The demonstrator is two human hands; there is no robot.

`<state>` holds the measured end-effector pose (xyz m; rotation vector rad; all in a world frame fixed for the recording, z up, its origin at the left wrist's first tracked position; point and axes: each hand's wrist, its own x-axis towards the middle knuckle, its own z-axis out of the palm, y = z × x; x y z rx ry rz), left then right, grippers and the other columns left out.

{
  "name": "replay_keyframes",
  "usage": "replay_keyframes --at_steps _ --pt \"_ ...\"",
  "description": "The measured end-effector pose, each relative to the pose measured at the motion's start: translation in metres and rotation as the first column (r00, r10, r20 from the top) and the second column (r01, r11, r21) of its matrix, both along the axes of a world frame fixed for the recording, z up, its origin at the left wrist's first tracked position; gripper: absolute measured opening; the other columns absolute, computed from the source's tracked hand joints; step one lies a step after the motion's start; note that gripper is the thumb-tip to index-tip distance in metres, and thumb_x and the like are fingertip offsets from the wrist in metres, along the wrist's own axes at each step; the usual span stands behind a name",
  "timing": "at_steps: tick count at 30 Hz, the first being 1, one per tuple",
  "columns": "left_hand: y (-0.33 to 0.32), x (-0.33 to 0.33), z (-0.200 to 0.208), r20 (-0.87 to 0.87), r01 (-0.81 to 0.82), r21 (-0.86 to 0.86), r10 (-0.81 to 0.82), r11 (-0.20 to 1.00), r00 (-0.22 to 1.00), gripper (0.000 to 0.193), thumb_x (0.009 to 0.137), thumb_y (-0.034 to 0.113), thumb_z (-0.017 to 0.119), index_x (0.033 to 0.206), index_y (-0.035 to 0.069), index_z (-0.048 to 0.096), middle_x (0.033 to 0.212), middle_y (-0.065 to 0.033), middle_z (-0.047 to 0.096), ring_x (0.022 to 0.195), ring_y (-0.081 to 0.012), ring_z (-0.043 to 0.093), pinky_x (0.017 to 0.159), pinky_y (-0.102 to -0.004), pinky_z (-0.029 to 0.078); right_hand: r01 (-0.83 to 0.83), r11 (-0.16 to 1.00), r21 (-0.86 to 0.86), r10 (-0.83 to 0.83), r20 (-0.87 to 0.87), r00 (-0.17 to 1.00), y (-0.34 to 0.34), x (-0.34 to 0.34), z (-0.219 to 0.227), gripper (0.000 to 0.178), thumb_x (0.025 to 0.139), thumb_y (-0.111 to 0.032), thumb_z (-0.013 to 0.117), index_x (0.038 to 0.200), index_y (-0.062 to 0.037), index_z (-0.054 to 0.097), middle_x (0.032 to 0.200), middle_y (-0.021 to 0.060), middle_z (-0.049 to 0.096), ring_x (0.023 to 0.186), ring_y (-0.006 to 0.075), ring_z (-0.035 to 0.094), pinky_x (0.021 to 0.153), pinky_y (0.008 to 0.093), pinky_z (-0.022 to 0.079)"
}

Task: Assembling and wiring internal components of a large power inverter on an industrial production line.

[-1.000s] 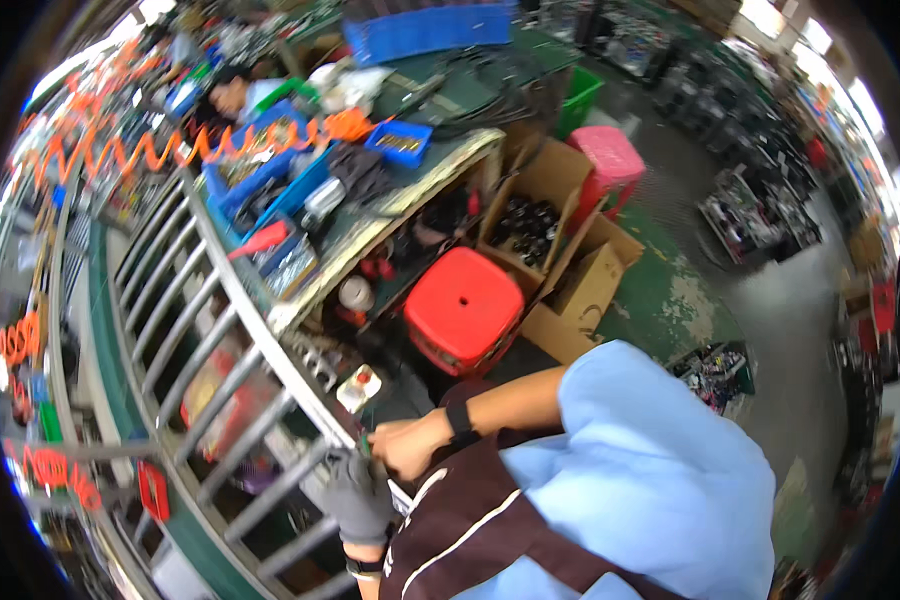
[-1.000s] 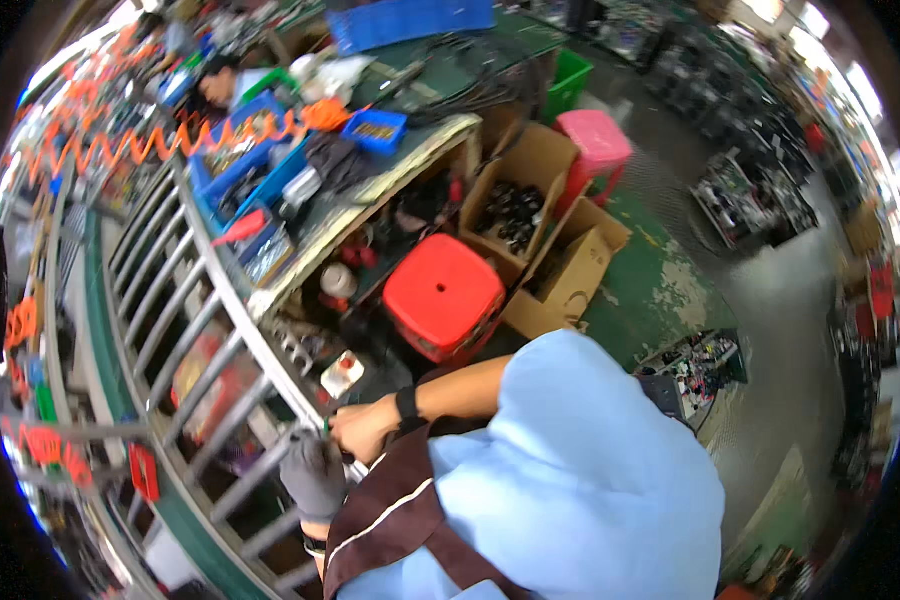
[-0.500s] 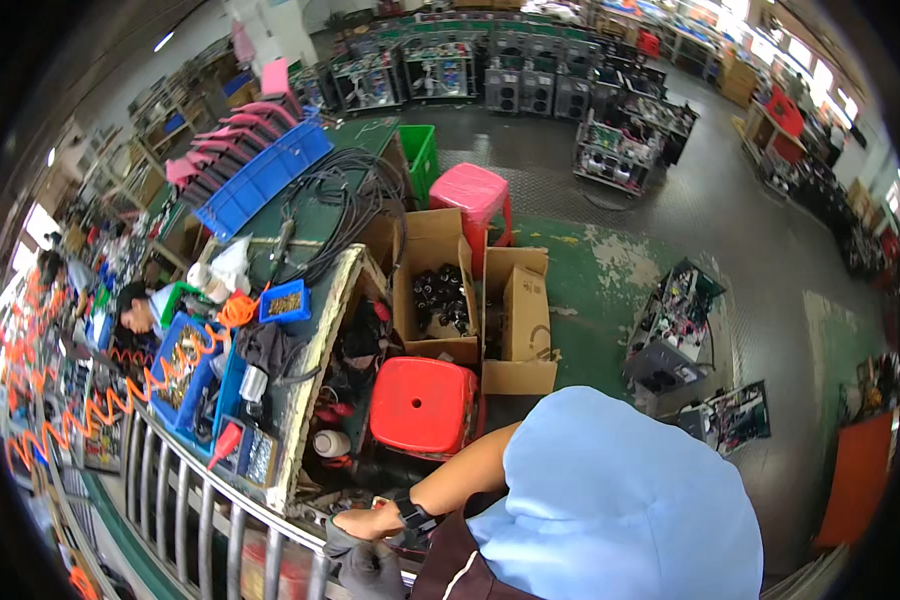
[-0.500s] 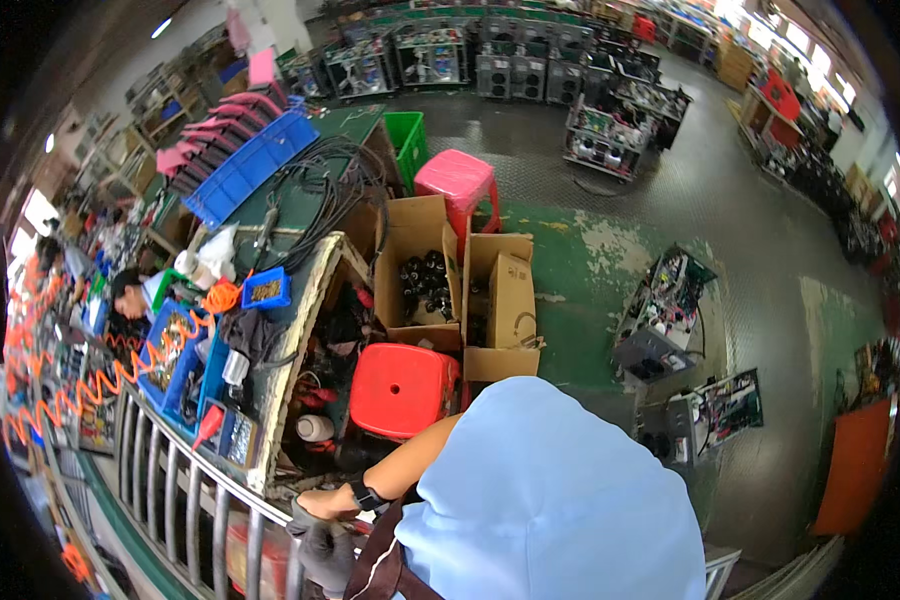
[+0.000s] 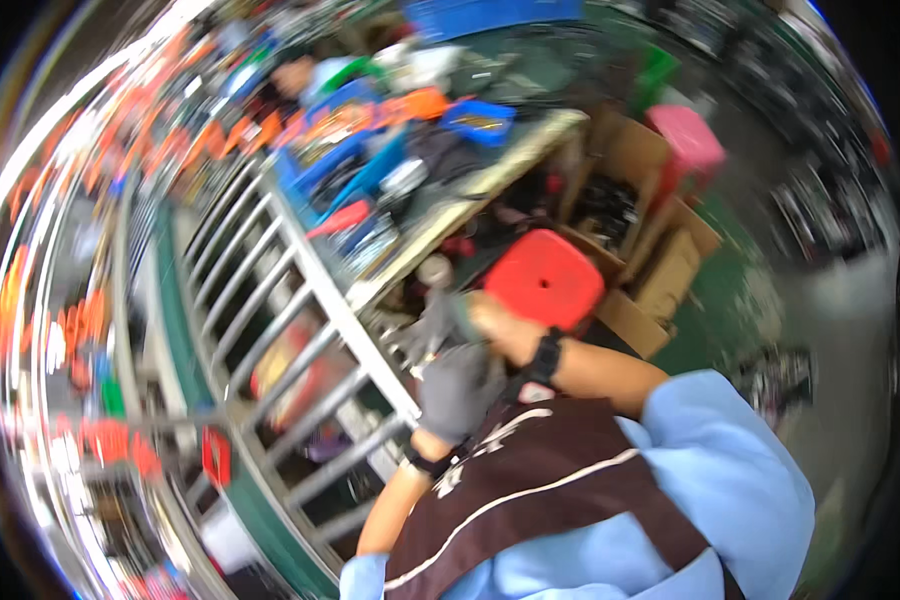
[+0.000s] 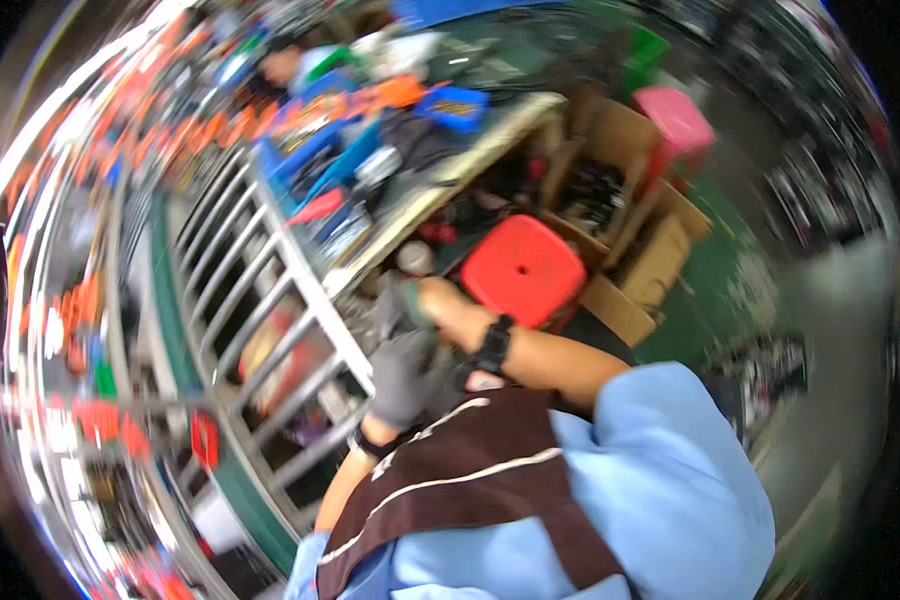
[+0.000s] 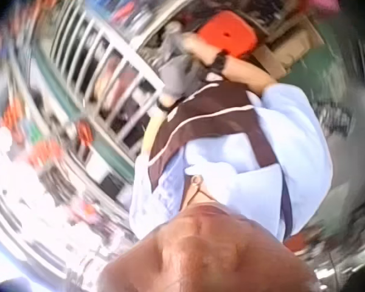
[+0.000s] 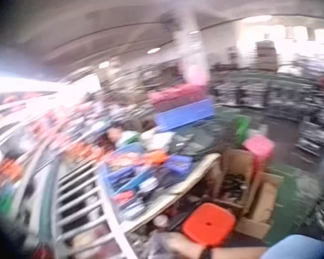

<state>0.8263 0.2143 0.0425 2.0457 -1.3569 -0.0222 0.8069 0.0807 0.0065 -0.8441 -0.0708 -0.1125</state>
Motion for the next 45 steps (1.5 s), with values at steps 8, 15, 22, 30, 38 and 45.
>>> replay_keyframes --at_steps 8,15,22,30,38,45 --pt "0.018 -0.002 0.008 0.065 -0.251 0.051 0.247 0.967 0.967 0.016 0.074 0.014 0.063 0.066 0.005 0.053 0.064 -0.0124 0.055 0.059 -0.0312 0.055 0.052 -0.0377 0.043 -0.425 0.87 0.25 0.471 -0.167 0.866 0.028 0.048 -0.041 0.045 0.093 -0.043 0.042 0.1 -0.0021 0.059 0.098 0.0106 0.062 0.091 0.019 0.059 0.081 0.0322 0.048" --pt "0.049 0.034 0.017 0.11 -0.66 -0.337 0.724 0.672 0.681 0.048 0.078 0.034 0.065 0.111 0.002 0.053 0.102 -0.0157 0.054 0.094 -0.0338 0.052 0.083 -0.04 0.042 -0.293 0.861 0.416 0.371 -0.117 0.921 0.024 0.056 0.011 0.047 0.094 -0.043 0.037 0.109 -0.0002 0.053 0.105 0.0104 0.06 0.097 0.0223 0.058 0.085 0.0338 0.047" --pt "0.065 0.08 0.007 -0.451 -0.683 -0.076 0.585 0.727 0.674 0.023 0.086 0.02 0.059 0.103 0.004 0.059 0.087 -0.009 0.062 0.076 -0.0223 0.061 0.066 -0.0297 0.049 -0.291 0.734 0.613 0.524 -0.239 0.818 0.034 0.053 -0.003 0.036 0.097 -0.024 0.036 0.126 -0.0051 0.045 0.125 0.0127 0.051 0.109 0.0237 0.054 0.094 0.0365 0.045" --pt "0.102 0.074 0.004 -0.553 -0.784 -0.266 0.578 0.561 0.6 0.015 0.085 0.014 0.058 0.089 0.0 0.06 0.078 -0.0043 0.06 0.071 -0.0101 0.053 0.064 -0.0267 0.044 -0.389 0.692 0.607 0.539 -0.077 0.839 0.036 0.05 0.035 0.048 0.096 -0.029 0.036 0.133 0.0013 0.032 0.135 0.0136 0.039 0.123 0.0269 0.041 0.105 0.0378 0.033" --pt "0.051 0.006 0.003 0.044 -0.567 0.174 0.569 0.805 0.821 0.027 0.082 0.032 0.059 0.074 0.006 0.052 0.068 -0.0142 0.055 0.06 -0.0338 0.055 0.053 -0.0433 0.041 -0.353 0.523 0.776 0.487 0.069 0.871 0.043 0.048 0.025 0.04 0.096 -0.019 0.037 0.131 -0.0006 0.038 0.135 0.0143 0.041 0.123 0.0264 0.042 0.106 0.039 0.033" --pt "0.055 0.001 -0.008 0.059 -0.702 -0.097 0.709 0.705 0.703 0.021 0.086 0.022 0.055 0.074 0.005 0.051 0.062 -0.0152 0.053 0.054 -0.0347 0.053 0.049 -0.0413 0.041 -0.323 0.729 0.603 0.46 -0.082 0.884 0.062 0.045 0.016 0.037 0.094 -0.01 0.039 0.129 0.003 0.041 0.133 0.0153 0.044 0.122 0.0274 0.044 0.102 0.0362 0.038"
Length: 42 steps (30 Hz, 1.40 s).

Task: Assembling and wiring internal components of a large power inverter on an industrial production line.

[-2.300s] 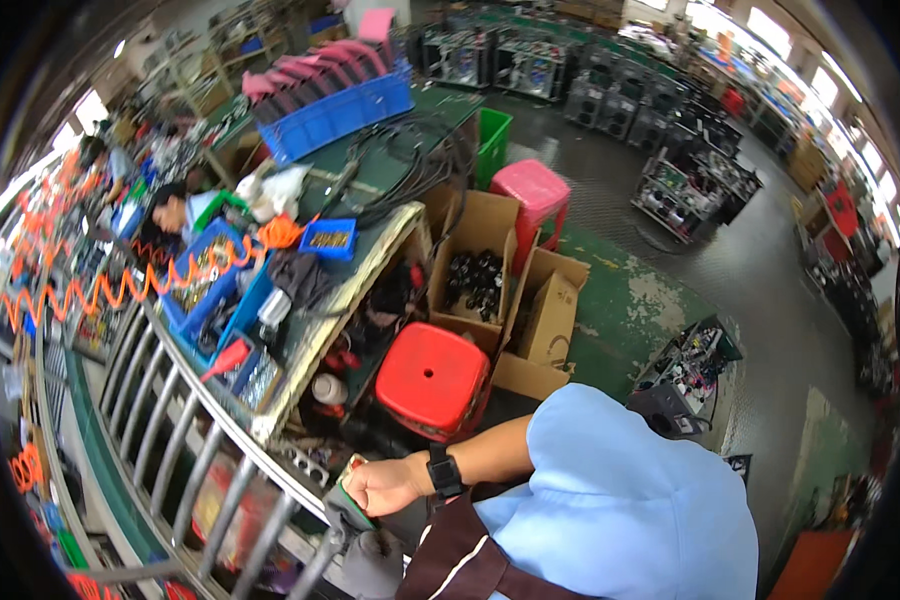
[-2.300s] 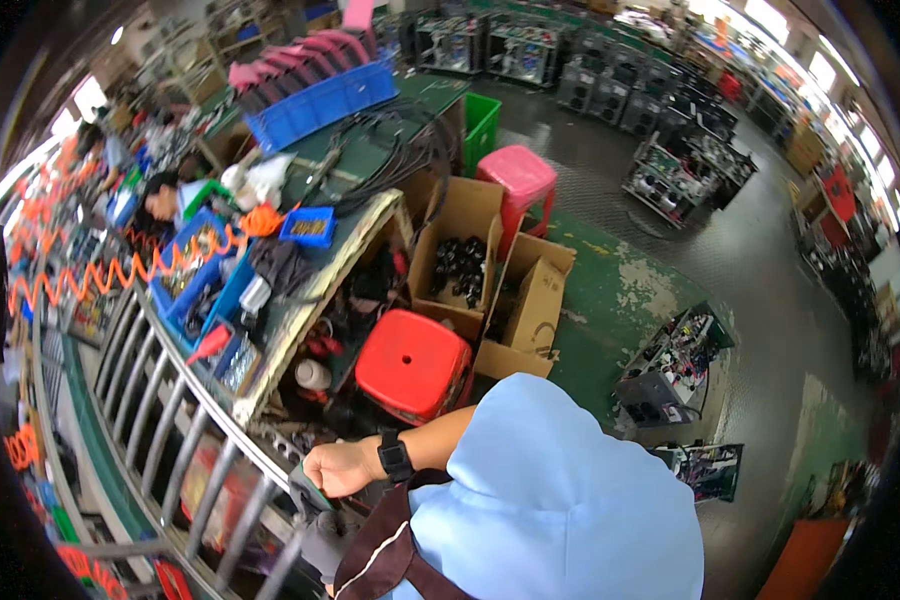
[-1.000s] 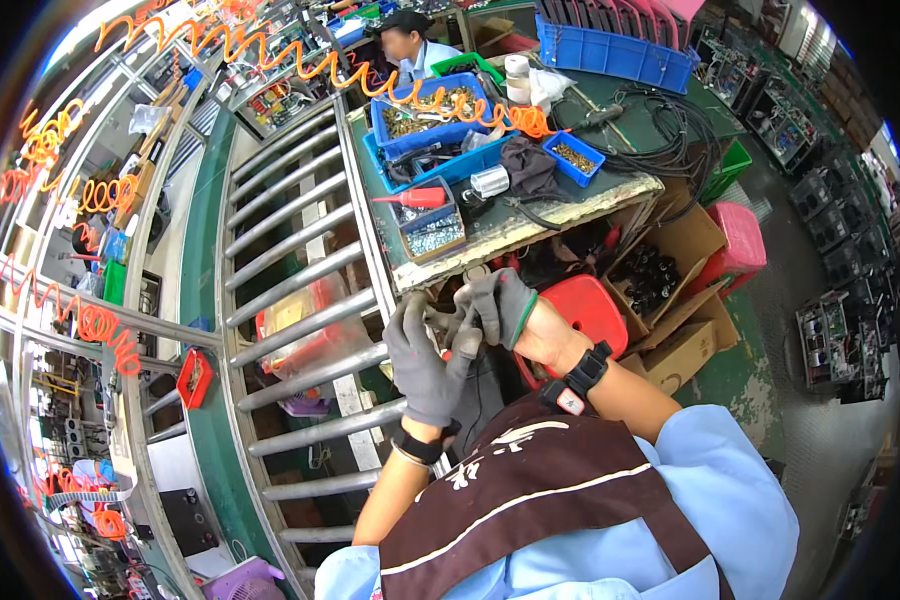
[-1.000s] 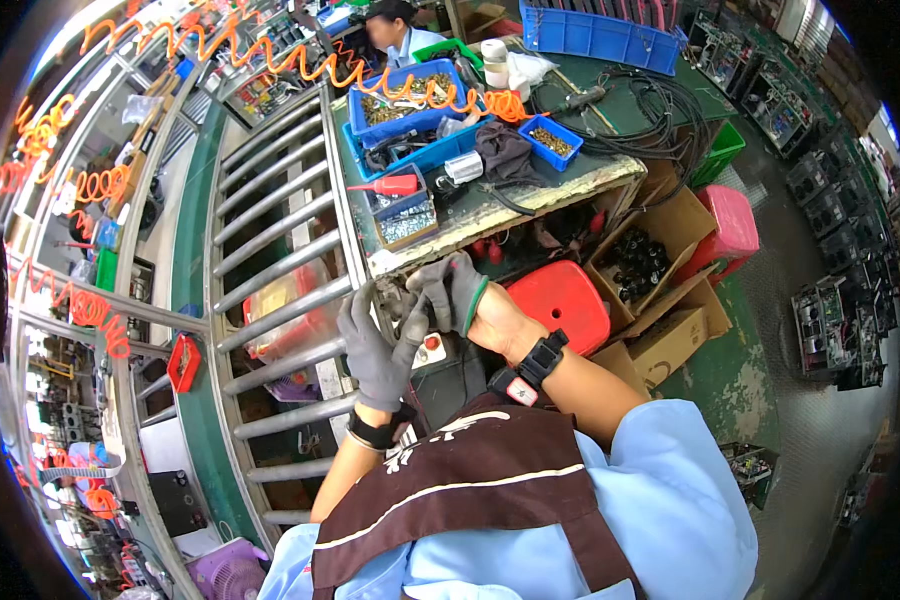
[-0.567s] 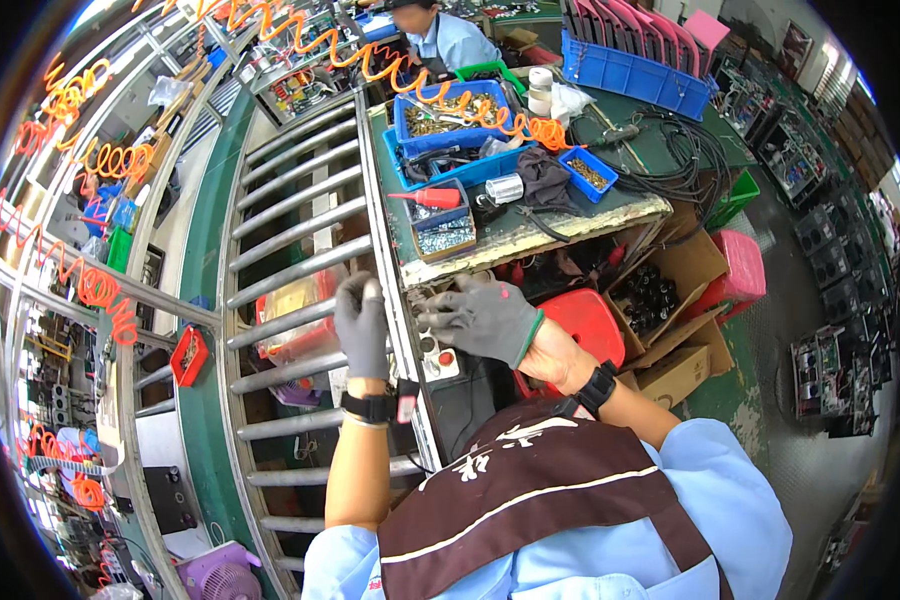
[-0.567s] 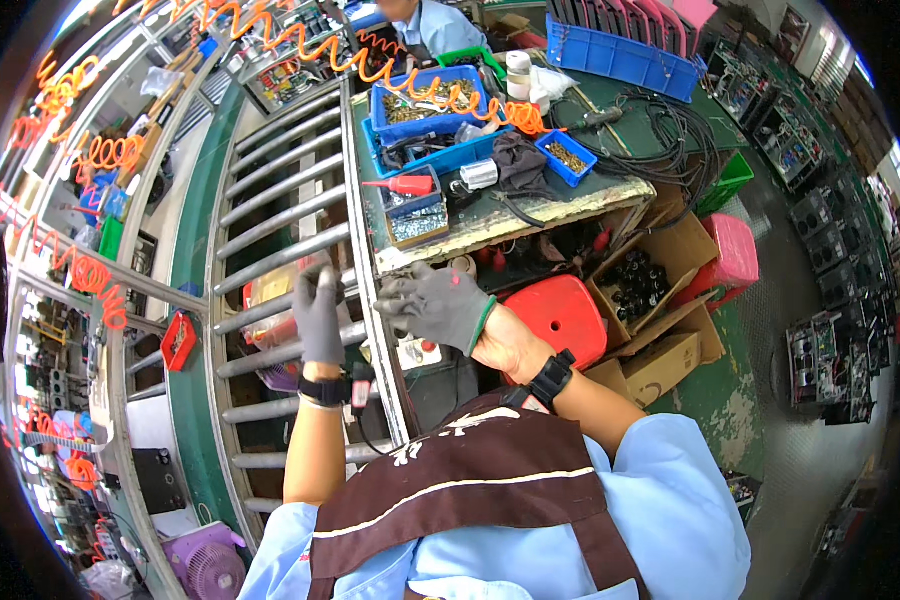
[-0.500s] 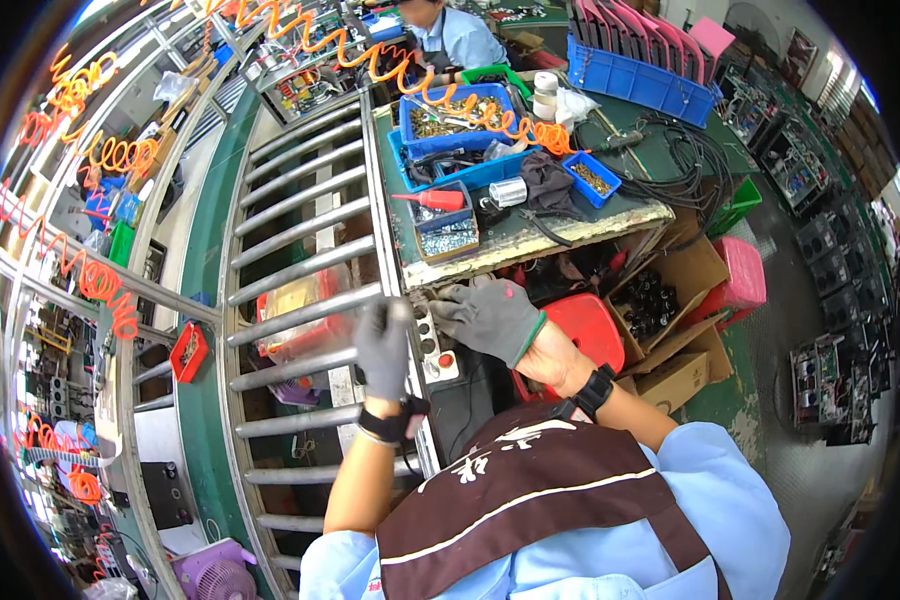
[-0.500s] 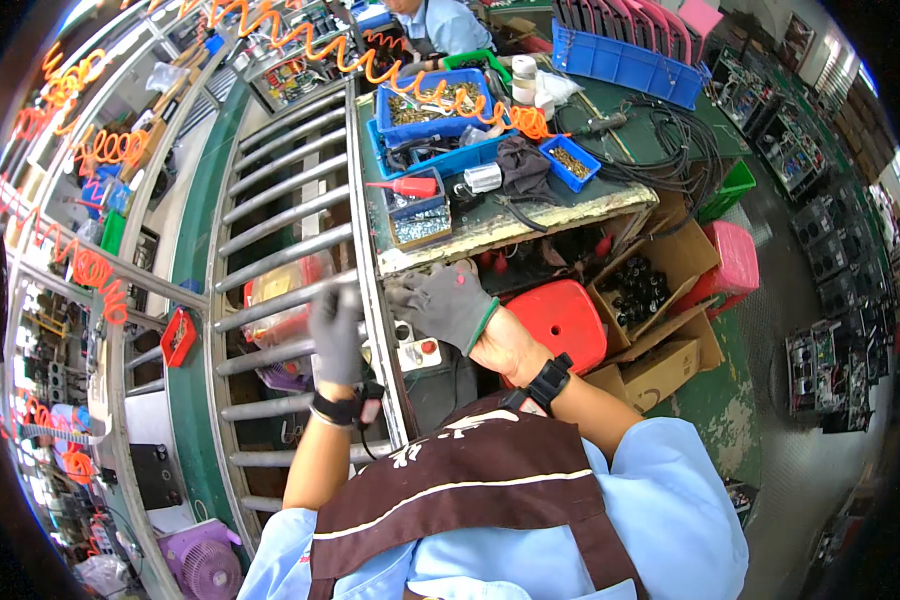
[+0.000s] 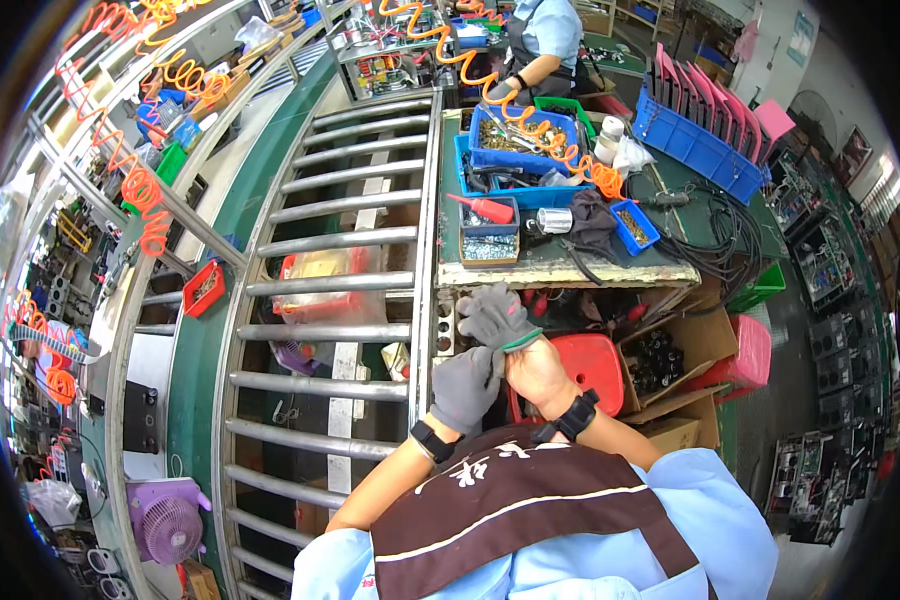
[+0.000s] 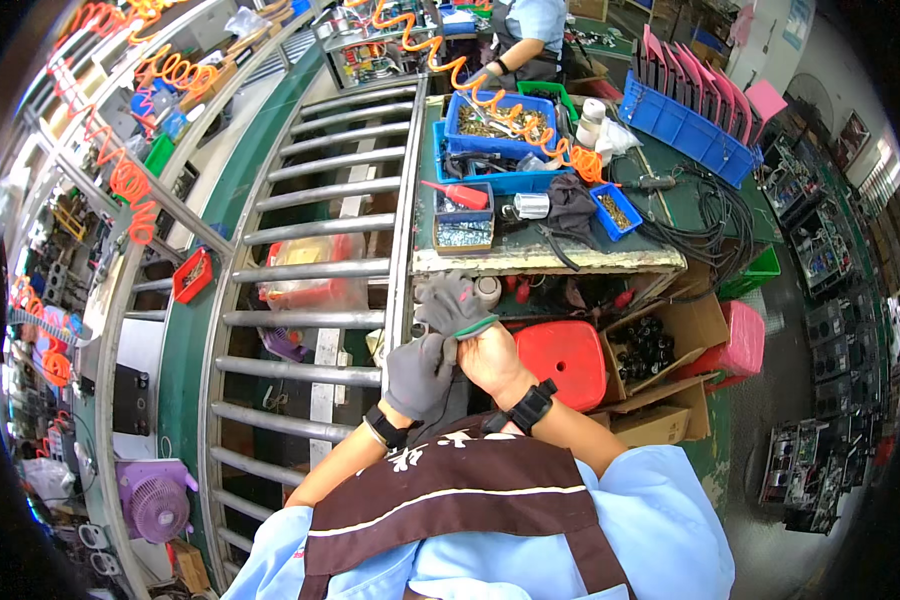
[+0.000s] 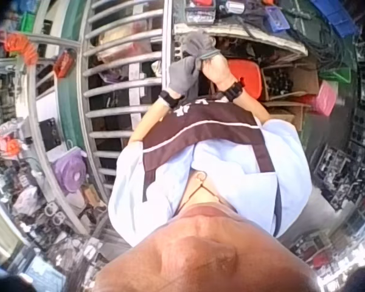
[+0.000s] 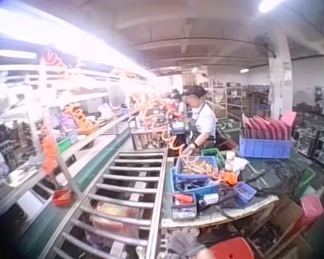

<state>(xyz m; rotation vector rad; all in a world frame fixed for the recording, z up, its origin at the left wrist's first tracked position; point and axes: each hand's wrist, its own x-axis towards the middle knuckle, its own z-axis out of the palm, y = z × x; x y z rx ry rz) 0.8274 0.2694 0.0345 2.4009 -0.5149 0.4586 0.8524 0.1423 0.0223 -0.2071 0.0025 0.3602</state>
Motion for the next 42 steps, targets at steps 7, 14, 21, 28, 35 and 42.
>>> replay_keyframes --at_steps 7,14,21,28,35,42 --pt "0.006 0.012 0.03 0.21 0.172 0.157 -0.203 0.972 0.956 0.029 0.075 0.017 0.063 0.103 0.01 0.061 0.073 -0.0074 0.06 0.061 -0.0258 0.06 0.052 -0.0363 0.048 0.783 0.116 -0.611 0.281 0.776 0.564 0.002 0.004 -0.034 0.03 0.079 -0.004 0.051 0.108 -0.0036 0.057 0.104 0.0159 0.06 0.09 0.0332 0.058 0.079 0.0366 0.047" --pt "0.011 -0.014 0.027 0.196 0.084 0.094 -0.101 0.992 0.975 0.015 0.076 0.016 0.063 0.086 0.008 0.057 0.068 -0.0097 0.057 0.062 -0.0266 0.058 0.054 -0.0358 0.045 0.893 -0.067 -0.444 0.604 0.695 0.39 0.013 0.004 0.037 0.036 0.08 -0.014 0.053 0.114 -0.0052 0.055 0.109 0.0154 0.057 0.094 0.0284 0.054 0.085 0.0346 0.042" --pt "0.029 -0.027 0.003 0.108 -0.201 -0.221 0.229 0.954 0.967 0.017 0.076 0.013 0.062 0.089 0.003 0.055 0.081 -0.0129 0.057 0.072 -0.0313 0.056 0.063 -0.0383 0.045 -0.127 0.842 -0.524 0.287 0.237 0.928 0.058 -0.001 -0.007 0.042 0.098 -0.014 0.031 0.139 -0.0052 0.03 0.14 0.0057 0.037 0.126 0.0173 0.038 0.106 0.0296 0.028" --pt "0.05 -0.056 0.01 -0.177 -0.059 -0.373 -0.009 0.926 0.984 0.011 0.079 0.008 0.061 0.072 0.001 0.056 0.061 -0.0118 0.055 0.053 -0.0225 0.051 0.052 -0.0308 0.04 -0.282 0.835 -0.472 0.441 0.269 0.856 0.088 0.012 -0.034 0.033 0.091 -0.019 0.048 0.117 0.0001 0.052 0.117 0.017 0.057 0.099 0.0248 0.058 0.088 0.0307 0.045" --pt "0.059 -0.072 0.018 -0.085 0.056 -0.173 -0.072 0.983 0.994 0.011 0.073 0.014 0.063 0.071 0.006 0.057 0.065 -0.0135 0.057 0.06 -0.0312 0.058 0.053 -0.0374 0.043 -0.271 0.6 -0.752 0.699 0.33 0.635 0.106 -0.005 -0.034 0.044 0.094 -0.032 0.037 0.13 -0.0072 0.031 0.102 0.0101 0.059 0.091 0.0171 0.054 0.079 0.0286 0.043" --pt "0.07 -0.084 0.014 -0.096 0.153 -0.076 -0.16 0.985 0.982 0.01 0.074 0.014 0.063 0.073 0.006 0.057 0.068 -0.0112 0.058 0.063 -0.03 0.058 0.055 -0.0373 0.044 -0.451 0.151 -0.88 0.743 -0.2 0.638 0.113 -0.002 -0.04 0.058 0.089 -0.051 0.04 0.128 -0.0074 0.039 0.077 0.0113 0.057 0.063 0.017 0.053 0.06 0.0236 0.045"
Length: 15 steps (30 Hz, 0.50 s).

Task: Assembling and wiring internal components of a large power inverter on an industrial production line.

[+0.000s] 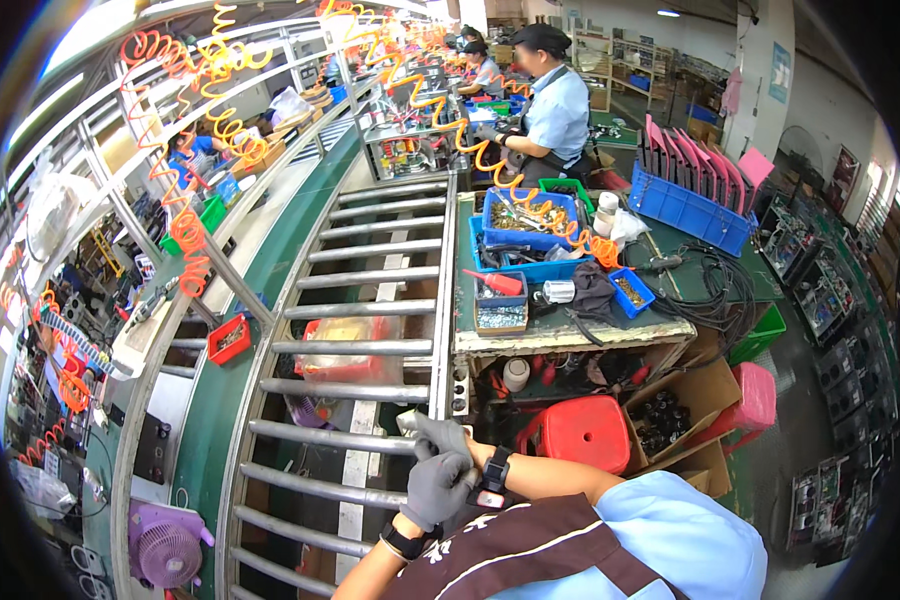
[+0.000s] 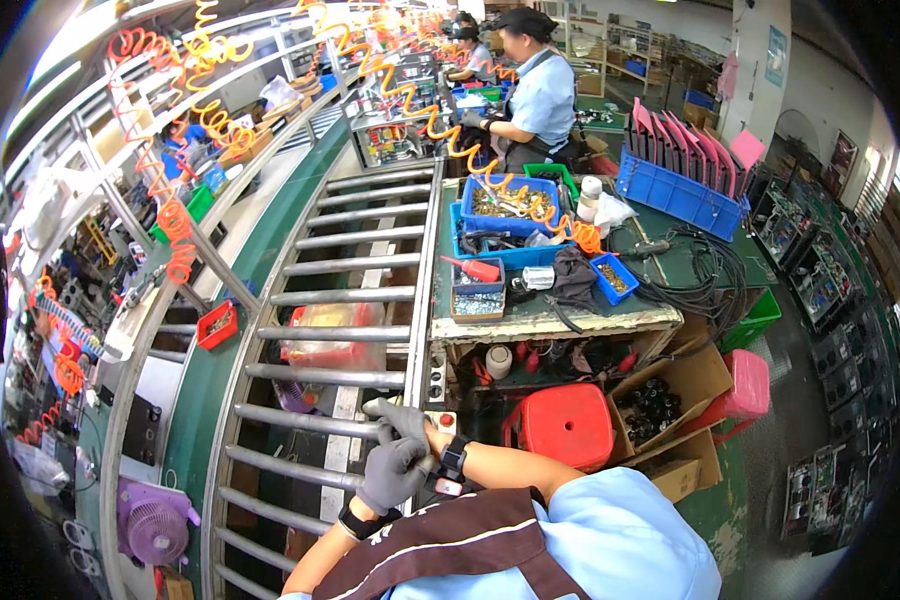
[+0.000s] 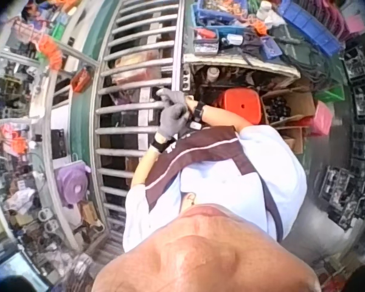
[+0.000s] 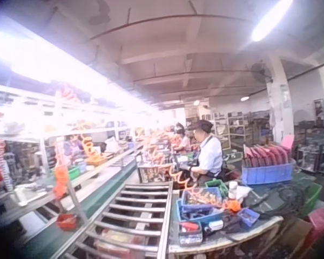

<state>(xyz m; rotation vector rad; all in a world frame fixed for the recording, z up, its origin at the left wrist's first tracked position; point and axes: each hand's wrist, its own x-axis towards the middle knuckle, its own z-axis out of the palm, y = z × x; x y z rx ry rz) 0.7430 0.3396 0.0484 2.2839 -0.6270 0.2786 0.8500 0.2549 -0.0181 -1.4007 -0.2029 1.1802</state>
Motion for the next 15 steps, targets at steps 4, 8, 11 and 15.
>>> replay_keyframes --at_steps 4,8,11,15 --pt "0.005 -0.003 -0.007 0.006 0.002 -0.076 -0.002 0.997 1.0 0.012 0.074 0.016 0.063 0.074 0.006 0.057 0.068 -0.0112 0.057 0.063 -0.0302 0.058 0.056 -0.0381 0.045 0.118 0.948 0.295 0.079 -0.577 0.813 0.02 -0.02 0.022 0.074 0.086 -0.064 0.035 0.121 0.0014 0.046 0.08 0.0113 0.055 0.062 0.0183 0.047 0.063 0.0287 0.042" --pt "0.008 -0.003 -0.008 -0.089 -0.034 -0.057 0.029 0.998 0.996 0.013 0.075 0.017 0.063 0.074 0.005 0.058 0.068 -0.0119 0.058 0.063 -0.0311 0.058 0.055 -0.0383 0.045 0.119 0.849 0.515 0.019 -0.255 0.967 0.027 -0.017 0.012 0.059 0.088 -0.053 0.04 0.105 0.0019 0.055 0.082 0.0113 0.058 0.075 0.0223 0.058 0.072 0.0335 0.046" --pt "0.012 0.008 -0.004 -0.161 -0.026 -0.054 0.017 0.998 0.987 0.014 0.074 0.017 0.063 0.072 0.005 0.058 0.069 -0.0123 0.057 0.063 -0.0317 0.058 0.055 -0.0384 0.045 0.279 0.833 0.478 -0.069 -0.411 0.909 0.025 -0.004 0.011 0.034 0.086 -0.035 0.051 0.088 -0.0013 0.056 0.071 0.0076 0.059 0.072 0.0249 0.06 0.075 0.038 0.047" --pt "0.018 0.023 -0.006 -0.151 -0.066 -0.047 0.059 0.997 0.987 0.012 0.075 0.014 0.064 0.075 0.003 0.059 0.067 -0.0145 0.057 0.061 -0.0307 0.057 0.055 -0.0356 0.044 -0.111 0.726 0.679 -0.235 0.397 0.887 0.032 0.007 0.021 0.035 0.091 -0.028 0.044 0.112 -0.0012 0.053 0.104 0.0158 0.06 0.117 0.0249 0.047 0.104 0.0347 0.029"
